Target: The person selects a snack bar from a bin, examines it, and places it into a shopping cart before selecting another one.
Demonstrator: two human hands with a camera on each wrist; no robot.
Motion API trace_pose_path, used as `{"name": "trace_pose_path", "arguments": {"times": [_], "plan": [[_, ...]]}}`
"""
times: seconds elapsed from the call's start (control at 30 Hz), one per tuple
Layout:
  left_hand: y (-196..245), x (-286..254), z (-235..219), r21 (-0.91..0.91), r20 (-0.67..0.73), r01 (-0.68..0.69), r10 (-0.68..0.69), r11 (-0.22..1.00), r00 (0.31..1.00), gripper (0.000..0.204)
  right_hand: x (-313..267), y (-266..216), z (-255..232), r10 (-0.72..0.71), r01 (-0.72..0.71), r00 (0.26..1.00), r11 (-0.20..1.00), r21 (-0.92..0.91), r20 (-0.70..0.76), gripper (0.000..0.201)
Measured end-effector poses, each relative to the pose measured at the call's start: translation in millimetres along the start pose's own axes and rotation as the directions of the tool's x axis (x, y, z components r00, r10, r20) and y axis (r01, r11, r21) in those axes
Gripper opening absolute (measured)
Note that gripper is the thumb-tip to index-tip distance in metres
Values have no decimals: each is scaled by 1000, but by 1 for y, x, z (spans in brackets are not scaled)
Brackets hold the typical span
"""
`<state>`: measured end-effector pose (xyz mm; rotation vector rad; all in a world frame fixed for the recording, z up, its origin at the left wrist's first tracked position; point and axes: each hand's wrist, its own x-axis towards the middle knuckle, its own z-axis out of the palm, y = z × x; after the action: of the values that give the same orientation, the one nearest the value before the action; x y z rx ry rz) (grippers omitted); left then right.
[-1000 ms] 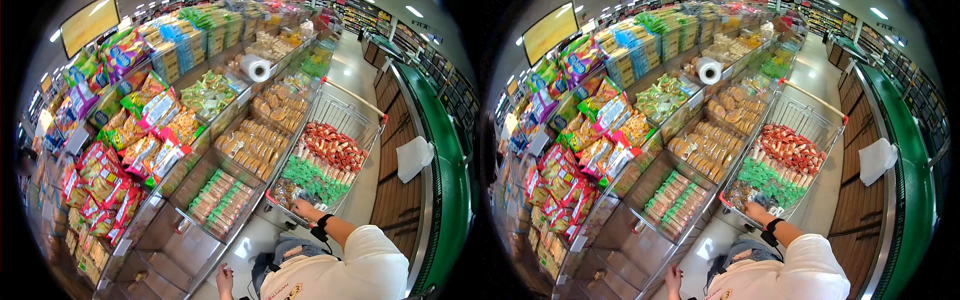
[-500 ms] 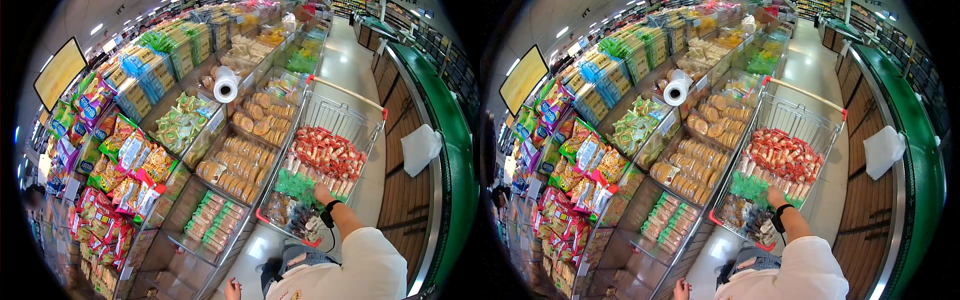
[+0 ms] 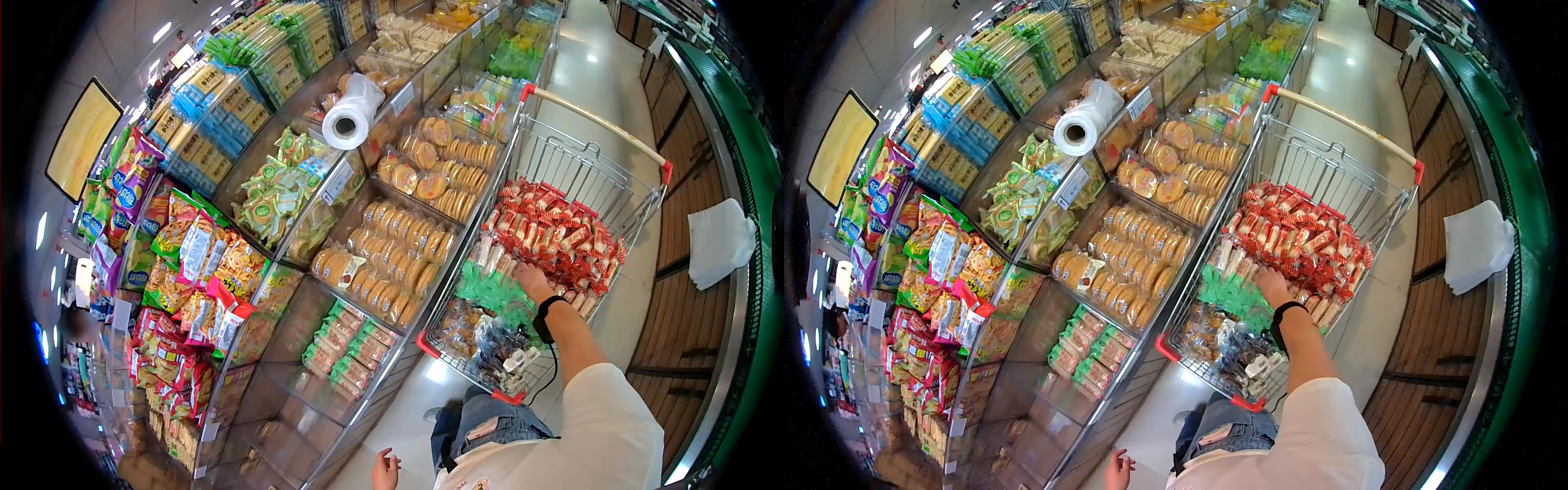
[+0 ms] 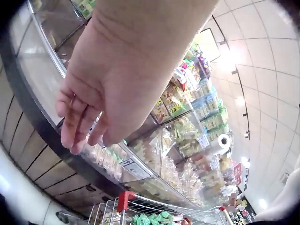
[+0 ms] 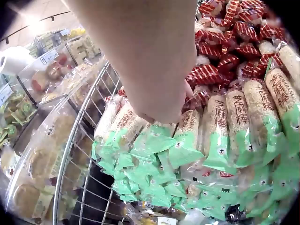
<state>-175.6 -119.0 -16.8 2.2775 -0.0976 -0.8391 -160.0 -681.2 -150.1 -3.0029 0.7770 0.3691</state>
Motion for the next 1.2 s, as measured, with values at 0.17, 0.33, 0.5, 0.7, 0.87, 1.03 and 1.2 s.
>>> {"name": "trace_pose_path", "arguments": {"times": [0.17,0.33,0.5,0.7,0.87,1.03,1.2], "plan": [[15,-1,2,-4,-16,3,-3,1000,1000,29,2,-1,8,-87,80,988,995,-64,-124,24],[26,-1,3,-6,-73,19,-19,1000,997,24,9,3,16,-138,134,989,987,-92,-43,24],[9,-9,2,6,-46,0,0,1000,999,27,4,3,1,-168,163,986,969,-188,-11,23],[12,-9,-3,10,35,66,-66,998,997,32,-14,7,-17,-282,250,935,955,-162,-214,27],[15,5,-3,-1,-70,-33,33,999,997,23,-44,-41,-30,-8,158,934,907,391,-358,23],[45,18,-22,95,-40,-139,144,986,989,22,-95,-144,-58,-71,-1,997,368,930,29,33],[72,31,-47,-198,-96,-223,208,954,973,24,-139,-240,-148,-539,174,842,297,939,15,30]]}}
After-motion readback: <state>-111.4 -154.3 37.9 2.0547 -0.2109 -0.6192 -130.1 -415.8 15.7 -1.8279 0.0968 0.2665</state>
